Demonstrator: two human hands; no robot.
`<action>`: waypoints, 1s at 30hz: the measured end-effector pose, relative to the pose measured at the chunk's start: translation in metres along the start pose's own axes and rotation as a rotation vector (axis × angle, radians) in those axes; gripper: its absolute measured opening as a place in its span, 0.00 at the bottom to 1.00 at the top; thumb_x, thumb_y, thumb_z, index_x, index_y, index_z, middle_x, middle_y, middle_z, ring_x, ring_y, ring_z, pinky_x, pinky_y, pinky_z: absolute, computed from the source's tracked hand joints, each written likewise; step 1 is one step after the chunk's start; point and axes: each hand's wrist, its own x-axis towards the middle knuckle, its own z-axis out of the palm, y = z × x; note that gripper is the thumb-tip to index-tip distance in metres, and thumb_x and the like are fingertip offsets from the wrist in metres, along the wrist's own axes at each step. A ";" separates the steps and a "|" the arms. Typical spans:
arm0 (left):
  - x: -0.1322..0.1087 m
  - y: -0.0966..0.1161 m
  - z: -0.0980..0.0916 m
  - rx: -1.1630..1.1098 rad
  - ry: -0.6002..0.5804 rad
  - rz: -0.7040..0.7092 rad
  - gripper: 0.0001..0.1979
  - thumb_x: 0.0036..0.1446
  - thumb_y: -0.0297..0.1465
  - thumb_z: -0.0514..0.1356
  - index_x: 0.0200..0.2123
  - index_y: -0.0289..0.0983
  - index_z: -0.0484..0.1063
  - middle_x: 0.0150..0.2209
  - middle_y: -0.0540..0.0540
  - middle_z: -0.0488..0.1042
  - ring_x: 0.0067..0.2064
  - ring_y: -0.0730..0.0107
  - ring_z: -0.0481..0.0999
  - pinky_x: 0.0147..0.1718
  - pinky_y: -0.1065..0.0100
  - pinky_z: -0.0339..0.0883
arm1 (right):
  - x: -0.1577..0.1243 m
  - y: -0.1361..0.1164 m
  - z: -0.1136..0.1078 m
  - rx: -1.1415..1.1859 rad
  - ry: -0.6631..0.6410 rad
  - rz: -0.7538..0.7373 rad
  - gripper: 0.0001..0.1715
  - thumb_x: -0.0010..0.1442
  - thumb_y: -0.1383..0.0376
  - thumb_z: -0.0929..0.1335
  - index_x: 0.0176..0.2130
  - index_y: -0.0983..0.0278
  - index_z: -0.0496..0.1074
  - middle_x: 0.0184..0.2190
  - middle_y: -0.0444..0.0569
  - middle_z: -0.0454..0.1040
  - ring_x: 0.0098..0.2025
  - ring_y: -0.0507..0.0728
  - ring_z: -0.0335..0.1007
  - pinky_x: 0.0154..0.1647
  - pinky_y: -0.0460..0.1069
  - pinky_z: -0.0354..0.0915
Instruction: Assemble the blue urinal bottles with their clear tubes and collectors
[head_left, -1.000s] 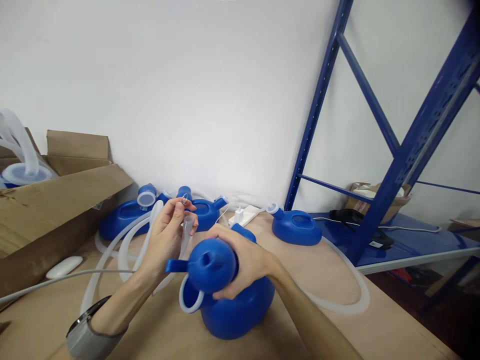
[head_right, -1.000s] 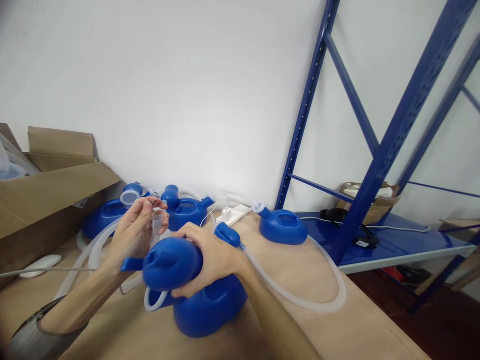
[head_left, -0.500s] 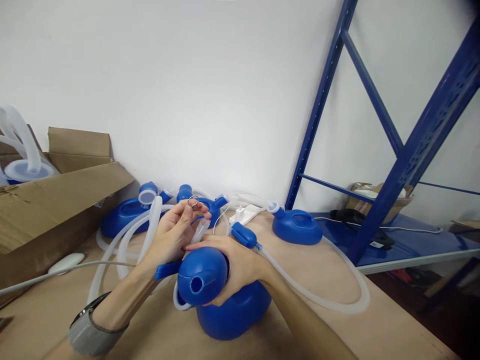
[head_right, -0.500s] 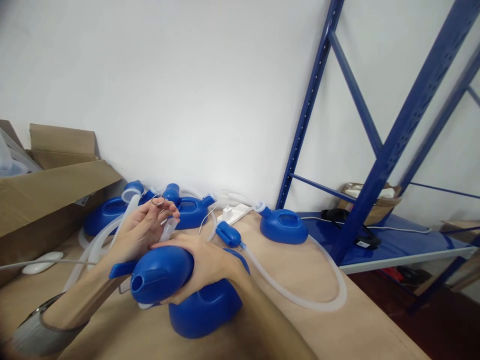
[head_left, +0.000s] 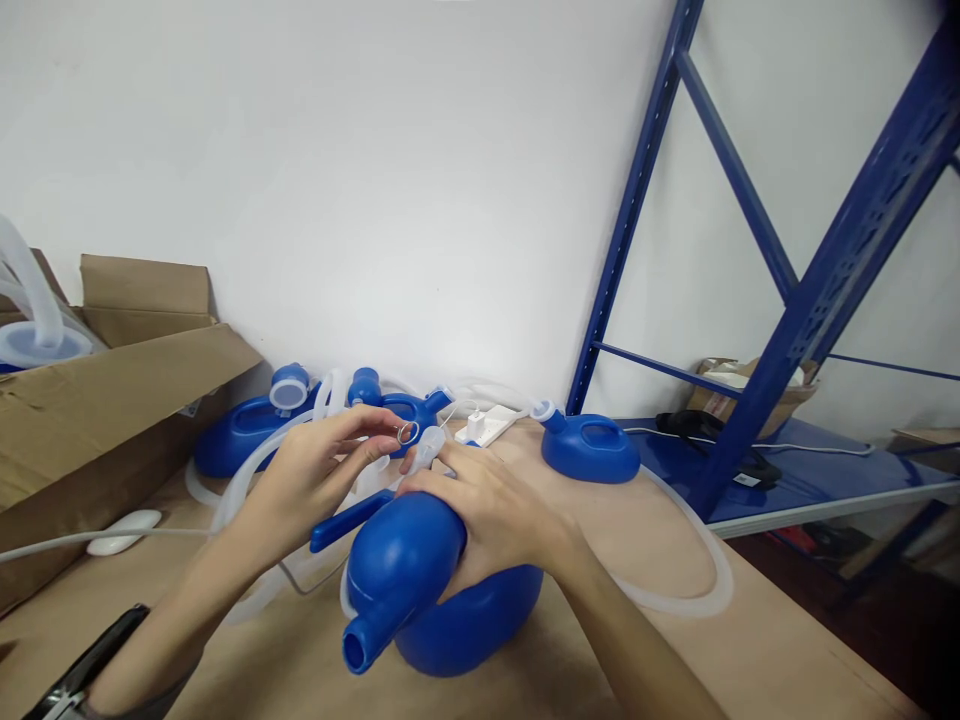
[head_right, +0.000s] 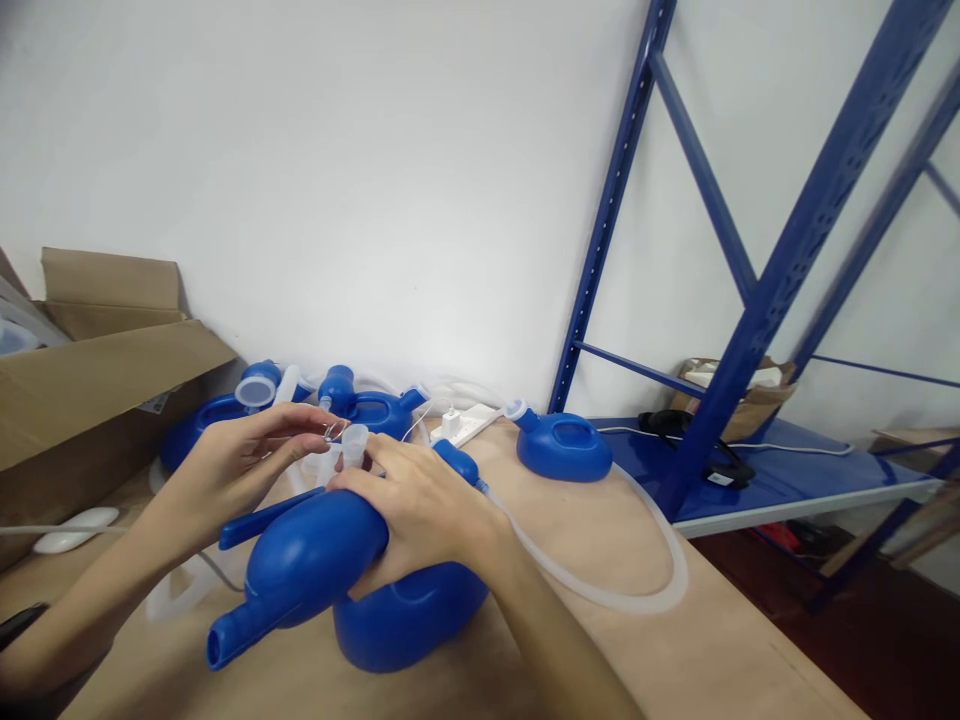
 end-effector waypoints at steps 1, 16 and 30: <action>-0.001 0.003 -0.002 -0.011 -0.021 -0.006 0.14 0.63 0.43 0.61 0.42 0.41 0.79 0.41 0.45 0.84 0.40 0.59 0.84 0.39 0.65 0.79 | 0.000 0.000 -0.001 -0.009 -0.003 -0.003 0.40 0.49 0.51 0.78 0.56 0.62 0.70 0.54 0.58 0.71 0.52 0.66 0.69 0.52 0.60 0.68; -0.003 -0.008 -0.008 0.481 -0.228 0.060 0.16 0.72 0.42 0.48 0.46 0.41 0.72 0.40 0.47 0.81 0.36 0.62 0.81 0.32 0.66 0.71 | 0.004 0.001 0.008 0.083 0.036 -0.072 0.38 0.49 0.53 0.79 0.55 0.62 0.70 0.57 0.57 0.71 0.58 0.66 0.67 0.59 0.60 0.65; -0.008 -0.006 -0.020 0.529 -0.103 0.556 0.11 0.73 0.35 0.53 0.52 0.39 0.70 0.39 0.45 0.82 0.35 0.66 0.82 0.30 0.69 0.71 | -0.001 0.002 0.001 0.233 -0.075 0.205 0.55 0.37 0.57 0.83 0.62 0.55 0.69 0.56 0.53 0.73 0.56 0.67 0.70 0.57 0.59 0.66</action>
